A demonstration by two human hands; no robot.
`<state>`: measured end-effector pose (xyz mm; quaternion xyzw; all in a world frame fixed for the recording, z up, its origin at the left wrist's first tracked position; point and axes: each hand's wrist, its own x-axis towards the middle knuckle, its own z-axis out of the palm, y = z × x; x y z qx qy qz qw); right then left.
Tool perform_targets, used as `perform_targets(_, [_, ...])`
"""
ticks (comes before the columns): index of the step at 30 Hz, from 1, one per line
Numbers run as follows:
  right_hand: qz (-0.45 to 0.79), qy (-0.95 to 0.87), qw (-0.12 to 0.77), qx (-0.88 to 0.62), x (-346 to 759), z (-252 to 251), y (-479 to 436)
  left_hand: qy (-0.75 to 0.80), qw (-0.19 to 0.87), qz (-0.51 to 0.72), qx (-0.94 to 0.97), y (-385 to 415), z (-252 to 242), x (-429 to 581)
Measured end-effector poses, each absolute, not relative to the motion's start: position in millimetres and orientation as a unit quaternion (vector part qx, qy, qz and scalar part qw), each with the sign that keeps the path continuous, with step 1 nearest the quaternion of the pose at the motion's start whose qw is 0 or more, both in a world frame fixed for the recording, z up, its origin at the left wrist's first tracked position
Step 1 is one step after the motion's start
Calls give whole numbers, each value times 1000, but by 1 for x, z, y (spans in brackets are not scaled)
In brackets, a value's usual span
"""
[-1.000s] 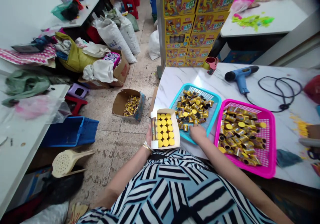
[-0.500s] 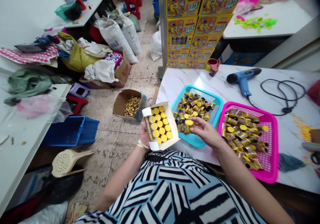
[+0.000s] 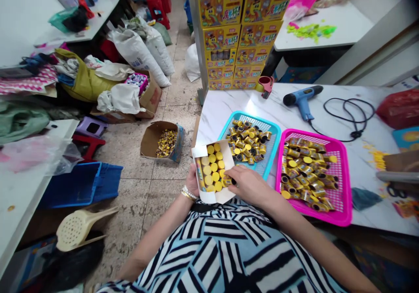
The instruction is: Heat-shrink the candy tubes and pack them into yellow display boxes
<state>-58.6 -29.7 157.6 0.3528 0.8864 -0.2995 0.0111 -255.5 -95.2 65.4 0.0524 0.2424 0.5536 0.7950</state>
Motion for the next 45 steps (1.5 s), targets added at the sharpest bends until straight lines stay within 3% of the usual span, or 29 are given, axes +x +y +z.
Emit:
perform_targets(3, [-364, 858, -34, 360, -55, 153, -29, 244, 794, 555, 41, -97, 62, -257])
perform_targets(7, [-613, 679, -227, 333, -49, 154, -24, 230, 793, 563, 45, -99, 62, -258])
perform_targets(10, [-708, 574, -290, 289, -45, 158, -17, 218, 794, 567, 43, -99, 63, -259])
perform_targets(12, [-676, 614, -286, 291, -45, 160, -14, 219, 788, 574, 40, -99, 63, -259])
perform_targets(17, [-363, 846, -241, 309, -53, 147, -21, 227, 781, 580, 33, -100, 63, -259])
perform_targets(20, [-276, 895, -177, 303, -54, 135, -32, 240, 783, 572, 27, -103, 59, -261])
perform_targets(24, [-292, 876, -194, 330, -43, 121, -34, 255, 781, 570, 26, -109, 50, -267])
perform_targets(26, [-308, 829, -195, 425, -32, 109, -25, 260, 774, 577, 25, -111, 47, -271])
perform_targets(29, [-311, 742, -65, 590, -21, 79, -4, 268, 757, 595, 20, -111, 47, -275])
perform_targets(31, [-318, 714, 13, 623, -22, 53, 6, 271, 752, 601, 14, -109, 48, -276])
perform_targets(35, [-335, 699, 50, 630, -41, 11, 8, 298, 747, 595, 0, -106, 51, -274])
perform_targets(42, [-387, 670, -17, 634, -36, 23, 5, 321, 720, 615, 10, -108, 47, -272])
perform_targets(45, [-413, 685, -145, 583, -32, 59, 2, 308, 725, 616, 16, -112, 39, -274])
